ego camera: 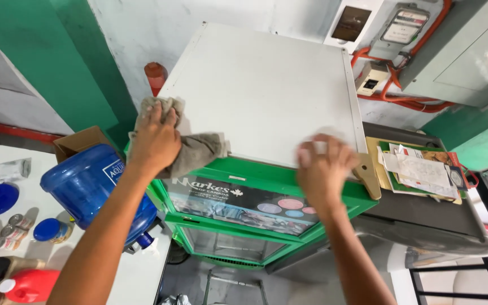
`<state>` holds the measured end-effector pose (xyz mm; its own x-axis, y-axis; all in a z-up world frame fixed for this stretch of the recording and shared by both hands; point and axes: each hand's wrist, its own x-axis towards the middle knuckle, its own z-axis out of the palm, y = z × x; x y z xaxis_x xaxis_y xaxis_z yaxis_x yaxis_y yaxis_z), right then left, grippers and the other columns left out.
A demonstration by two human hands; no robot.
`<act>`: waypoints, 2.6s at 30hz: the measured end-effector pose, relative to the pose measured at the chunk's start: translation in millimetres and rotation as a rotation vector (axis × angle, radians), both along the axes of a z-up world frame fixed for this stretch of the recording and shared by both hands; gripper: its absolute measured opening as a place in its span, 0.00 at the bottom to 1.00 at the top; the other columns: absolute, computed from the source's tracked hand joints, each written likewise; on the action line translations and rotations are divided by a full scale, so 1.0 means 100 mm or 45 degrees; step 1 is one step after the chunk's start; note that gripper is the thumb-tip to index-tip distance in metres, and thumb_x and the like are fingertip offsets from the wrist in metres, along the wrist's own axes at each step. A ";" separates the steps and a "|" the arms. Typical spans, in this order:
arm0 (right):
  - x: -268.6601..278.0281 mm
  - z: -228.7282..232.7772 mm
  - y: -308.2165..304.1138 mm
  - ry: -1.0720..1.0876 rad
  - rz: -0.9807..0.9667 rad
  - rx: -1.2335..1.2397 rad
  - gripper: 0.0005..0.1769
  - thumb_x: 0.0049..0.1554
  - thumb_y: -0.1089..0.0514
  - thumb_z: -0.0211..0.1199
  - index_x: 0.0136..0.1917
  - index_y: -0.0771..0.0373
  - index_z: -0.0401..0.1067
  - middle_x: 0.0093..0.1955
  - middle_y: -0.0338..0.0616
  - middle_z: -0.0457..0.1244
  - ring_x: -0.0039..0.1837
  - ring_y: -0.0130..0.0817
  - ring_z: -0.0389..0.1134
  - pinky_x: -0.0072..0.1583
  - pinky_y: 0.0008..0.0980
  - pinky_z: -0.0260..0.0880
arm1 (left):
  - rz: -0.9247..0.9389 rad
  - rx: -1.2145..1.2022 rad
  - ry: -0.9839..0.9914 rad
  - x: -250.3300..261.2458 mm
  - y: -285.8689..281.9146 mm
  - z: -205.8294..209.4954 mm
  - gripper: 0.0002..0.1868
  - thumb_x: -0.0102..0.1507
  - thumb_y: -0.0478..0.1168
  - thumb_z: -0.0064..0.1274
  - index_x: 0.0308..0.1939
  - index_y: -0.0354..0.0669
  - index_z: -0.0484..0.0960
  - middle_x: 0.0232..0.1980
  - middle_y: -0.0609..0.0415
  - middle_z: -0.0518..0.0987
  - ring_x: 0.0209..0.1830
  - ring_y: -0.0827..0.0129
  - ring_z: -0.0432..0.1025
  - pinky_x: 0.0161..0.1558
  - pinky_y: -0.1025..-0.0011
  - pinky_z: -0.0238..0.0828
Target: Wiping down the top of a beverage cooler and emptying food items from the shelves.
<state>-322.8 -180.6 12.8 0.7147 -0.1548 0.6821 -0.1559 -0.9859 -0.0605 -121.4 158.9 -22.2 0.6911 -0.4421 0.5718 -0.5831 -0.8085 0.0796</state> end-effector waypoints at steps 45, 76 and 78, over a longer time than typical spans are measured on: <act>1.91 0.23 0.97 0.150 0.449 0.291 0.34 0.46 0.74 0.58 0.68 0.71 0.68 0.65 0.52 0.58 0.68 0.52 0.55 0.66 0.59 0.51 | -0.156 0.149 0.255 4.85 -1.76 -0.33 0.33 0.62 0.40 0.50 0.72 0.33 0.68 0.71 0.24 0.65 0.70 0.36 0.61 0.67 0.52 0.62; 2.24 0.17 0.21 0.005 -0.001 0.060 0.10 0.50 0.66 0.60 0.46 0.61 0.75 0.47 0.44 0.65 0.59 0.45 0.63 0.65 0.55 0.55 | -0.830 0.216 0.145 2.56 -2.05 -0.01 0.29 0.65 0.38 0.45 0.70 0.30 0.71 0.67 0.39 0.74 0.65 0.42 0.67 0.66 0.52 0.66; 2.25 0.19 0.19 0.038 -0.019 0.063 0.06 0.51 0.65 0.59 0.42 0.61 0.75 0.45 0.46 0.65 0.59 0.47 0.63 0.66 0.58 0.54 | -0.683 0.476 -0.443 3.17 -2.24 -0.19 0.11 0.68 0.38 0.46 0.50 0.36 0.78 0.72 0.42 0.76 0.68 0.44 0.68 0.69 0.55 0.67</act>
<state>-97.5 -162.0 32.1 0.7318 -0.1986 0.6520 -0.1731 -0.9794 -0.1042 195.5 -65.5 -40.8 0.1316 -0.8763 0.4634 -0.8468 -0.3424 -0.4071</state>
